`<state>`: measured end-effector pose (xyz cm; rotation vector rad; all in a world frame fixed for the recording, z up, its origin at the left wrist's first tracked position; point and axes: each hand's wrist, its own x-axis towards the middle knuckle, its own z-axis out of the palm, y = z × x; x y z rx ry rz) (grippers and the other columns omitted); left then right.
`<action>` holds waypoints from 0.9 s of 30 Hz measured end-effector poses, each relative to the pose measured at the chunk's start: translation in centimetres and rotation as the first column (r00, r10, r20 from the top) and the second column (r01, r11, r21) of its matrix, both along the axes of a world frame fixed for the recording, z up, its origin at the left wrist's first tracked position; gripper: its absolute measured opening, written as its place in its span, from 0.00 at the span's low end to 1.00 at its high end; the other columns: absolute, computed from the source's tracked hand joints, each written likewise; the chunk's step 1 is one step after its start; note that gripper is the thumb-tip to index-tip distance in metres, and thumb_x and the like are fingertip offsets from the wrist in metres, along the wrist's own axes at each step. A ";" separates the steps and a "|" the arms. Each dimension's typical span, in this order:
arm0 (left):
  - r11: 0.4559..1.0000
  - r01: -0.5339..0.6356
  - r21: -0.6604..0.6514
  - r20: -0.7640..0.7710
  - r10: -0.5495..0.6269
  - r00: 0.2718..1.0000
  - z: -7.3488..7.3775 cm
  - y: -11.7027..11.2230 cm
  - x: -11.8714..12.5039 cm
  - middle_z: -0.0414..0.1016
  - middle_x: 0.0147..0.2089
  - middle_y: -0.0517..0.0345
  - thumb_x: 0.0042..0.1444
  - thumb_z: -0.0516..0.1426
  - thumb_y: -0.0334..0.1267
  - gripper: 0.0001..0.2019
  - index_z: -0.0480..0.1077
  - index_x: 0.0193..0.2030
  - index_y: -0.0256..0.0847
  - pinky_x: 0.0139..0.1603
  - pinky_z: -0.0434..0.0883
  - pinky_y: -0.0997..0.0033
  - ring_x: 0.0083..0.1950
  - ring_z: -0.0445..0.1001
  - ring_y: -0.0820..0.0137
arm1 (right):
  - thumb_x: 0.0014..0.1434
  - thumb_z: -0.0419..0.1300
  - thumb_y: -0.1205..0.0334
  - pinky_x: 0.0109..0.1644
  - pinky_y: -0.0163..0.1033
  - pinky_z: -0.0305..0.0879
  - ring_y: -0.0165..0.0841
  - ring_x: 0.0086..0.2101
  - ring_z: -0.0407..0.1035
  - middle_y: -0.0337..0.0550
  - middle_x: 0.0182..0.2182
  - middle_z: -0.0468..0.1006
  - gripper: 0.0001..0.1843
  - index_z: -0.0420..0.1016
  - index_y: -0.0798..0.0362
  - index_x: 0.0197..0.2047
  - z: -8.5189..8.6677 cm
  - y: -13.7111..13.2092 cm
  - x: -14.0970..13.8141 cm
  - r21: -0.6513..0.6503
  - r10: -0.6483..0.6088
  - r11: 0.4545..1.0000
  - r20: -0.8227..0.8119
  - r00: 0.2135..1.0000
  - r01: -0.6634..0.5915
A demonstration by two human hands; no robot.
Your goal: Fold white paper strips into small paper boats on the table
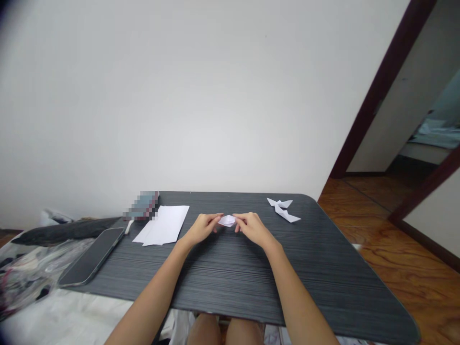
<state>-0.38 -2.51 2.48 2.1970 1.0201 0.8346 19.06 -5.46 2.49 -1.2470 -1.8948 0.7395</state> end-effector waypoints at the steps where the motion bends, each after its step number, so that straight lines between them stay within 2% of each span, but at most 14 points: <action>1: 1.000 -0.023 0.003 0.016 0.023 1.000 -0.1 0.1 0.0 0.76 0.36 0.51 0.56 0.44 0.43 0.20 0.68 0.47 0.35 0.32 0.68 0.72 0.25 0.72 0.72 | 0.54 0.49 0.60 0.29 0.34 0.63 0.29 0.23 0.67 0.42 0.20 0.76 0.19 0.71 0.60 0.45 0.0 0.1 0.4 -0.013 -0.028 1.000 -0.030 0.999 0.028; 3: 0.996 -0.086 0.028 0.051 0.085 0.995 -0.2 0.4 -0.3 0.74 0.41 0.49 0.56 0.44 0.43 0.20 0.67 0.48 0.35 0.36 0.68 0.70 0.31 0.74 0.69 | 0.53 0.50 0.60 0.30 0.34 0.63 0.30 0.23 0.67 0.43 0.21 0.76 0.19 0.71 0.61 0.44 0.0 0.4 1.6 -0.042 -0.082 0.996 -0.043 0.996 0.080; 5: 0.976 -0.198 0.088 0.048 0.195 0.980 -0.1 0.8 -0.9 0.74 0.42 0.48 0.56 0.44 0.42 0.19 0.67 0.47 0.35 0.40 0.68 0.68 0.38 0.73 0.66 | 0.52 0.50 0.60 0.28 0.34 0.63 0.30 0.21 0.66 0.43 0.20 0.75 0.20 0.71 0.63 0.45 0.1 0.5 3.2 -0.037 -0.178 0.983 -0.002 0.984 0.178; 7: 0.919 -0.358 0.166 -0.008 0.364 0.931 0.2 1.2 -1.8 0.73 0.42 0.47 0.56 0.45 0.41 0.19 0.68 0.46 0.34 0.45 0.66 0.66 0.42 0.72 0.64 | 0.52 0.49 0.60 0.28 0.35 0.62 0.31 0.21 0.66 0.42 0.17 0.74 0.20 0.72 0.62 0.43 0.1 0.6 4.9 0.020 -0.335 0.942 0.083 0.938 0.335; 10: 0.782 -0.562 0.269 -0.132 0.608 0.782 0.7 1.5 -3.2 0.70 0.47 0.44 0.55 0.45 0.39 0.18 0.66 0.48 0.33 0.50 0.61 0.62 0.50 0.67 0.61 | 0.50 0.50 0.62 0.32 0.37 0.62 0.34 0.23 0.68 0.43 0.16 0.73 0.19 0.74 0.60 0.40 0.0 0.4 7.1 0.103 -0.594 0.804 0.191 0.782 0.586; 13: 0.656 -0.682 0.324 -0.279 0.755 0.594 0.8 1.5 -4.2 0.57 0.57 0.39 0.52 0.49 0.39 0.22 0.60 0.53 0.32 0.54 0.54 0.52 0.59 0.54 0.54 | 0.48 0.51 0.63 0.32 0.39 0.62 0.38 0.25 0.69 0.50 0.21 0.75 0.18 0.75 0.59 0.39 -0.2 -0.1 8.4 0.139 -0.733 0.676 0.233 0.639 0.724; 16: 0.576 -0.766 0.286 -0.422 0.793 0.440 0.3 1.5 -4.8 0.45 0.61 0.32 0.48 0.52 0.41 0.30 0.53 0.57 0.29 0.52 0.50 0.42 0.61 0.44 0.46 | 0.47 0.51 0.64 0.33 0.42 0.61 0.42 0.30 0.70 0.57 0.29 0.76 0.18 0.76 0.57 0.39 0.1 -0.6 8.6 0.178 -0.818 0.563 0.255 0.515 0.807; 19: 0.543 -0.813 0.212 -0.502 0.774 0.386 -0.2 1.7 -5.2 0.45 0.60 0.28 0.49 0.51 0.40 0.30 0.52 0.57 0.26 0.50 0.50 0.40 0.60 0.45 0.43 | 0.47 0.49 0.66 0.37 0.43 0.61 0.43 0.34 0.69 0.57 0.34 0.75 0.18 0.75 0.58 0.39 0.7 -0.8 8.0 0.240 -0.874 0.484 0.180 0.451 0.841; 20: 0.542 -0.817 0.199 -0.516 0.766 0.383 -0.3 1.8 -5.3 0.47 0.59 0.27 0.50 0.50 0.40 0.27 0.54 0.55 0.25 0.50 0.51 0.40 0.59 0.47 0.43 | 0.47 0.48 0.67 0.38 0.43 0.61 0.43 0.35 0.68 0.56 0.35 0.75 0.18 0.76 0.58 0.38 0.9 -0.8 7.7 0.264 -0.879 0.476 0.145 0.454 0.839; 22: 0.553 -0.808 0.203 -0.533 0.755 0.383 -0.5 2.0 -5.4 0.52 0.57 0.27 0.52 0.48 0.37 0.22 0.59 0.52 0.26 0.48 0.52 0.41 0.58 0.50 0.43 | 0.48 0.47 0.68 0.40 0.42 0.61 0.41 0.35 0.68 0.54 0.35 0.75 0.18 0.76 0.59 0.37 1.1 -0.6 7.1 0.306 -0.866 0.494 0.089 0.492 0.814; 24: 0.567 -0.793 0.225 -0.548 0.746 0.378 -0.7 2.1 -5.4 0.56 0.55 0.28 0.53 0.45 0.33 0.18 0.62 0.49 0.27 0.47 0.53 0.41 0.57 0.53 0.44 | 0.48 0.47 0.69 0.41 0.41 0.61 0.38 0.34 0.68 0.52 0.35 0.75 0.18 0.75 0.59 0.36 1.0 -0.3 6.4 0.347 -0.827 0.541 0.053 0.560 0.766; 27: 0.571 -0.791 0.220 -0.596 0.721 0.354 -0.8 2.2 -5.2 0.53 0.57 0.28 0.55 0.44 0.34 0.19 0.60 0.51 0.27 0.48 0.53 0.41 0.58 0.51 0.45 | 0.48 0.46 0.69 0.42 0.40 0.61 0.36 0.34 0.68 0.51 0.33 0.75 0.17 0.75 0.59 0.34 0.7 0.2 5.3 0.425 -0.751 0.607 0.029 0.660 0.672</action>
